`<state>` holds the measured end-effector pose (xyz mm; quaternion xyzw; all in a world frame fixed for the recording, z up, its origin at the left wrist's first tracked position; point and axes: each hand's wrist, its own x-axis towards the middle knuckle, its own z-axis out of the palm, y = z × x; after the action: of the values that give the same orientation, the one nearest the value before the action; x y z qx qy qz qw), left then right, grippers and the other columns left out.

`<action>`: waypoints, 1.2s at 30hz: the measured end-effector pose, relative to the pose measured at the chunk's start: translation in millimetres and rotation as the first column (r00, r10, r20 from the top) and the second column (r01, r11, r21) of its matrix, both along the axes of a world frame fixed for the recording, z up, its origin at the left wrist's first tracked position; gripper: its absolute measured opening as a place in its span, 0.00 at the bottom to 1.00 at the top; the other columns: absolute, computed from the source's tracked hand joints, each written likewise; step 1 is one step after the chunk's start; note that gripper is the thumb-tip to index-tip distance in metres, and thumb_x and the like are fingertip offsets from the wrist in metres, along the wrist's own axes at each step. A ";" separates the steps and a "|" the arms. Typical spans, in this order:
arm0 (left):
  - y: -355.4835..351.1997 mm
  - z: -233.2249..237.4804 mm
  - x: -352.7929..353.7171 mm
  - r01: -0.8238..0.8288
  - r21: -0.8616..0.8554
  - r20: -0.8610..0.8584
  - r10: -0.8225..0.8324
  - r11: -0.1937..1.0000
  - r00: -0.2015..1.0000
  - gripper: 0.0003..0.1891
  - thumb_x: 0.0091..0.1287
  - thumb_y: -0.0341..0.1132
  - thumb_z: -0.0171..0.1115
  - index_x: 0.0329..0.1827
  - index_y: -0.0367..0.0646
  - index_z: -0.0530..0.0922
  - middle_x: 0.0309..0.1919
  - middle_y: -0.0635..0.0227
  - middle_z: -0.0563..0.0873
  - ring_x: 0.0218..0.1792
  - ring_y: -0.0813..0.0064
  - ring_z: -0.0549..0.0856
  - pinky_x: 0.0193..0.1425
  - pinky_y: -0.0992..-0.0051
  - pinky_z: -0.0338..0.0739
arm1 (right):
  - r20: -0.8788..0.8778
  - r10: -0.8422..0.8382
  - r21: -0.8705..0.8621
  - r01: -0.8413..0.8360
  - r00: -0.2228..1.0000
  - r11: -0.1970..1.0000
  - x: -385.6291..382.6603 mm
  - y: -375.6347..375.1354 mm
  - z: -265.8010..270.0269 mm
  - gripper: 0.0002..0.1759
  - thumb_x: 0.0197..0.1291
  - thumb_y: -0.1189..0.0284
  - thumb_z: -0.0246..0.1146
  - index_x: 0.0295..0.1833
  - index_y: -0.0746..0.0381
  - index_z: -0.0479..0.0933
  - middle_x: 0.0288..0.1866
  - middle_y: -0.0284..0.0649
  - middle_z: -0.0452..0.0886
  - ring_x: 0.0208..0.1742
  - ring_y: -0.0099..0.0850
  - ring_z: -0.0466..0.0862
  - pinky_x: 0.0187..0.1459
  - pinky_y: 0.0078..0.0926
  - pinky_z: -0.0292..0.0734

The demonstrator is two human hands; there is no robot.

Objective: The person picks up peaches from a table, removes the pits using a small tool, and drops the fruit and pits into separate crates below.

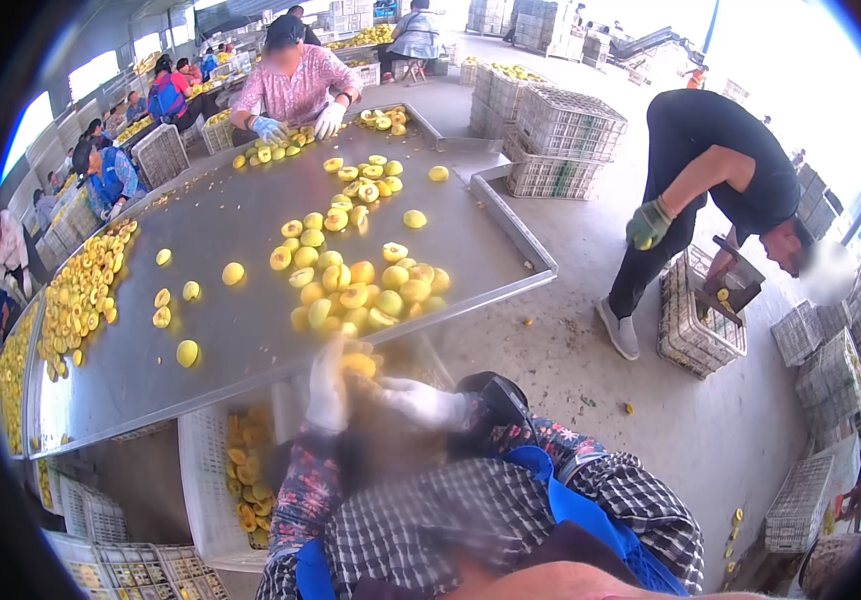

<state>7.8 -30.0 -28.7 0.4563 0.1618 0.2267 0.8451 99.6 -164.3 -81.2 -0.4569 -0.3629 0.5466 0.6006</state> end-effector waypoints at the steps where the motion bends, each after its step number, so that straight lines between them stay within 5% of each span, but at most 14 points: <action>1: -2.4 1.7 0.4 -0.035 -0.023 -0.016 0.034 0.999 0.999 0.23 0.74 0.49 0.53 0.52 0.33 0.76 0.42 0.54 0.84 0.38 0.64 0.86 0.42 0.72 0.81 | -0.228 0.012 -0.034 -0.020 0.973 0.999 -4.4 0.3 4.7 0.24 0.71 0.46 0.52 0.52 0.56 0.69 0.21 0.29 0.66 0.15 0.18 0.64 0.16 0.17 0.58; 4: -13.6 8.6 2.5 -0.120 -0.107 -0.048 0.115 0.987 0.992 0.24 0.74 0.50 0.54 0.55 0.35 0.75 0.42 0.57 0.83 0.38 0.66 0.84 0.41 0.72 0.80 | -0.493 0.066 -0.066 -0.113 0.867 0.991 -15.7 -14.9 45.8 0.21 0.72 0.47 0.52 0.46 0.56 0.69 0.18 0.27 0.64 0.12 0.18 0.60 0.13 0.16 0.52; 8: -20.8 6.9 1.7 -0.126 -0.187 -0.055 0.118 0.974 0.991 0.25 0.73 0.51 0.55 0.57 0.35 0.74 0.43 0.59 0.81 0.37 0.68 0.84 0.40 0.72 0.81 | -0.588 0.065 0.046 -0.046 0.806 0.998 -17.3 7.2 -48.7 0.19 0.72 0.49 0.52 0.45 0.55 0.70 0.18 0.27 0.65 0.11 0.18 0.60 0.12 0.16 0.51; 11: -20.2 0.6 3.1 -0.195 -0.165 -0.076 0.185 0.967 0.980 0.19 0.70 0.53 0.60 0.39 0.44 0.75 0.38 0.63 0.83 0.31 0.62 0.87 0.30 0.67 0.86 | -0.636 0.094 0.011 -0.112 0.766 0.994 -28.1 -16.6 22.0 0.18 0.73 0.50 0.51 0.46 0.54 0.70 0.18 0.27 0.65 0.11 0.18 0.60 0.11 0.16 0.51; 20: 21.7 -2.1 -25.7 -0.278 -0.496 0.021 0.331 0.823 0.943 0.14 0.70 0.51 0.61 0.40 0.50 0.76 0.40 0.70 0.83 0.42 0.67 0.84 0.45 0.65 0.84 | -0.064 0.013 0.071 -0.008 0.998 0.997 -19.6 -21.3 10.0 0.18 0.74 0.54 0.51 0.53 0.59 0.68 0.27 0.36 0.70 0.22 0.27 0.66 0.22 0.25 0.61; 22: 47.4 -6.7 -48.8 -0.532 -0.183 0.108 0.555 0.827 0.825 0.13 0.73 0.46 0.58 0.44 0.45 0.77 0.42 0.68 0.83 0.43 0.66 0.83 0.44 0.62 0.82 | 0.266 -0.024 -0.038 0.035 0.964 0.999 -4.5 -26.0 -10.4 0.19 0.73 0.56 0.52 0.55 0.60 0.67 0.33 0.42 0.73 0.30 0.35 0.70 0.31 0.31 0.65; 24: 95.8 -10.9 -90.0 -0.622 0.455 0.001 0.698 0.637 0.716 0.13 0.74 0.41 0.57 0.44 0.39 0.81 0.35 0.67 0.84 0.40 0.74 0.83 0.44 0.72 0.79 | 0.602 0.031 -0.165 0.087 0.798 0.982 3.3 -38.6 -31.8 0.19 0.72 0.58 0.53 0.57 0.61 0.66 0.40 0.47 0.76 0.38 0.43 0.75 0.39 0.38 0.68; 25: 100.1 3.4 -108.4 -0.507 0.726 -0.040 0.765 0.464 0.643 0.14 0.73 0.40 0.57 0.43 0.36 0.82 0.34 0.67 0.85 0.39 0.77 0.83 0.44 0.75 0.77 | 0.699 0.088 -0.224 0.100 0.710 0.969 4.3 -45.5 -35.5 0.20 0.71 0.59 0.53 0.59 0.61 0.65 0.43 0.50 0.77 0.42 0.47 0.77 0.43 0.42 0.70; 26: 155.2 -42.1 -137.7 -0.357 0.772 -0.241 0.761 0.527 0.603 0.17 0.71 0.45 0.59 0.49 0.39 0.82 0.43 0.65 0.87 0.43 0.73 0.85 0.47 0.74 0.78 | 0.751 0.150 -0.267 0.088 0.643 0.960 3.2 -51.2 -36.0 0.20 0.71 0.60 0.53 0.60 0.62 0.65 0.46 0.53 0.79 0.46 0.51 0.79 0.47 0.45 0.72; 28: 118.6 10.6 -141.1 0.400 0.903 -0.178 0.984 0.157 0.015 0.21 0.62 0.53 0.66 0.56 0.59 0.81 0.60 0.63 0.80 0.60 0.59 0.78 0.62 0.66 0.73 | 0.815 0.249 -0.314 0.039 0.523 0.949 3.1 -59.0 -31.6 0.22 0.69 0.64 0.54 0.63 0.63 0.62 0.49 0.56 0.80 0.49 0.54 0.81 0.51 0.46 0.75; 30: 122.9 16.9 -133.8 0.357 0.923 -0.196 0.974 0.144 0.116 0.23 0.62 0.53 0.66 0.58 0.57 0.80 0.62 0.61 0.79 0.62 0.59 0.77 0.65 0.64 0.71 | 0.822 0.163 -0.210 0.025 0.546 0.977 -2.4 -57.6 -51.2 0.19 0.67 0.67 0.55 0.59 0.64 0.67 0.47 0.52 0.80 0.50 0.50 0.81 0.52 0.41 0.75; 33: 131.3 -12.5 -84.8 0.028 0.950 -0.253 0.719 0.310 0.647 0.18 0.64 0.47 0.65 0.53 0.49 0.83 0.49 0.59 0.86 0.51 0.60 0.84 0.57 0.66 0.77 | 0.933 -0.048 0.080 -0.074 0.358 0.994 -4.1 -53.5 -70.6 0.10 0.64 0.70 0.57 0.46 0.64 0.78 0.41 0.41 0.79 0.51 0.40 0.78 0.55 0.31 0.74; 35: 103.7 -8.8 -36.1 0.089 0.891 -0.338 0.521 0.445 0.784 0.17 0.65 0.45 0.65 0.51 0.45 0.83 0.44 0.56 0.87 0.47 0.61 0.86 0.55 0.66 0.78 | 0.959 0.044 -0.020 -0.089 0.280 0.996 -4.8 -49.5 -71.5 0.10 0.64 0.69 0.57 0.44 0.62 0.79 0.43 0.39 0.78 0.52 0.37 0.77 0.56 0.30 0.74; 36: 83.5 8.7 -14.5 0.252 0.921 -0.379 0.534 0.297 0.755 0.20 0.65 0.48 0.63 0.52 0.44 0.83 0.46 0.54 0.86 0.49 0.58 0.85 0.56 0.63 0.77 | 0.972 0.121 -0.100 -0.109 0.201 0.989 -5.0 -47.0 -72.0 0.10 0.64 0.69 0.57 0.43 0.62 0.80 0.44 0.38 0.78 0.52 0.35 0.76 0.56 0.30 0.74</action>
<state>-6.7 53.5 -20.0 0.8888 0.3139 0.1887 0.2754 94.5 -211.3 -153.3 -0.6732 -0.6895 0.1827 0.1949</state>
